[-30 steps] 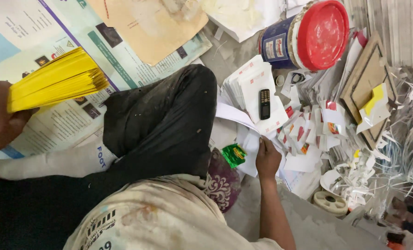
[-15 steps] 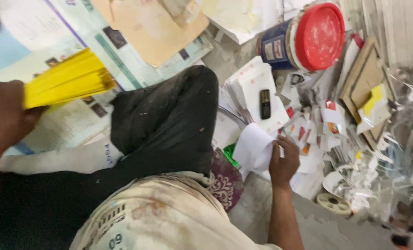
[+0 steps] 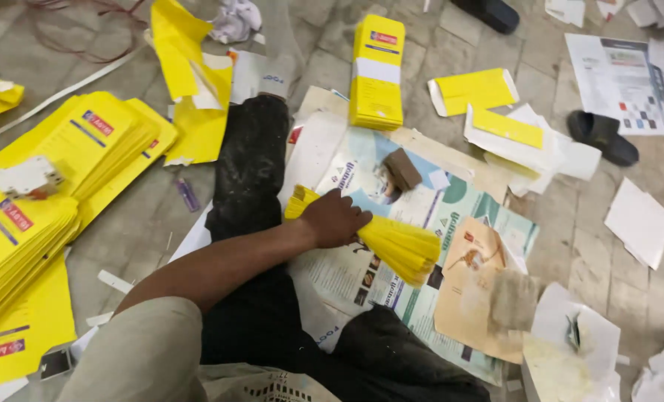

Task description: Organizing and stacking yellow printed papers on the floor.

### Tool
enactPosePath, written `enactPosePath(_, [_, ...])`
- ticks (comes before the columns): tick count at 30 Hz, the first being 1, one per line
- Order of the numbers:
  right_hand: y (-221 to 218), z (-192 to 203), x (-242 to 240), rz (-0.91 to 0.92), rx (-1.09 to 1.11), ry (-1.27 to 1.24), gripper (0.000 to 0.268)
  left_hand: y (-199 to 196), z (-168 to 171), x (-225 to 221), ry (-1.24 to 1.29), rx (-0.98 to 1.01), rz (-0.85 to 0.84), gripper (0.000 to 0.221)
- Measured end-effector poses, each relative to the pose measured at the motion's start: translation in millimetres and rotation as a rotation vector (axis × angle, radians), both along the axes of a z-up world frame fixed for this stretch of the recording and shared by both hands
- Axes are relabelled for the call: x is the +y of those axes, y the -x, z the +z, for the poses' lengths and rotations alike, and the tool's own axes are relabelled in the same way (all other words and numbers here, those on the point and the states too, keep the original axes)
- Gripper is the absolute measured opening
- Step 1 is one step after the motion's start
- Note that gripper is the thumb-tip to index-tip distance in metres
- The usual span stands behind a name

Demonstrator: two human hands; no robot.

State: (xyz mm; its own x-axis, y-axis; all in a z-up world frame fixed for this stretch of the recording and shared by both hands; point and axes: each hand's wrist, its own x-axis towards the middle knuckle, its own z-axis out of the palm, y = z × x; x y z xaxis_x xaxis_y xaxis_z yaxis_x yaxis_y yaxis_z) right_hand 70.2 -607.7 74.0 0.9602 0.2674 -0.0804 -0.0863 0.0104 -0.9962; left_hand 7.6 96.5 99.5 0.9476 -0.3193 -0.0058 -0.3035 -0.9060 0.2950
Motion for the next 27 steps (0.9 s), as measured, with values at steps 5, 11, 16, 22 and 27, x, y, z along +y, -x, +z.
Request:
enactPosePath(5, [-35.3, 34.7, 360.9, 0.053, 0.391, -0.344, 0.038, 33.1, 49.5, 70.5, 0.217, -0.339, 0.338, 0.037])
enactPosePath(11, [-34.2, -20.2, 476.5, 0.046, 0.410, -0.726, 0.015, 70.6, 79.2, 106.5, 0.364, -0.301, 0.557, 0.033])
enactPosePath(16, [-26.1, 2.8, 485.5, -0.053, 0.149, -0.442, 0.016, 80.3, 99.8, 101.4, 0.387, -0.139, 0.645, 0.031])
enactPosePath(22, [-22.5, -103.7, 472.5, -0.163, 0.016, 0.260, 0.041, 84.9, 87.0, 87.8, 0.451, -0.084, 0.631, 0.034])
enactPosePath(27, [-26.8, -44.4, 467.7, -0.162, 0.187, 0.115, 0.029, 78.2, 90.0, 79.4, 0.403, -0.065, 0.530, 0.038])
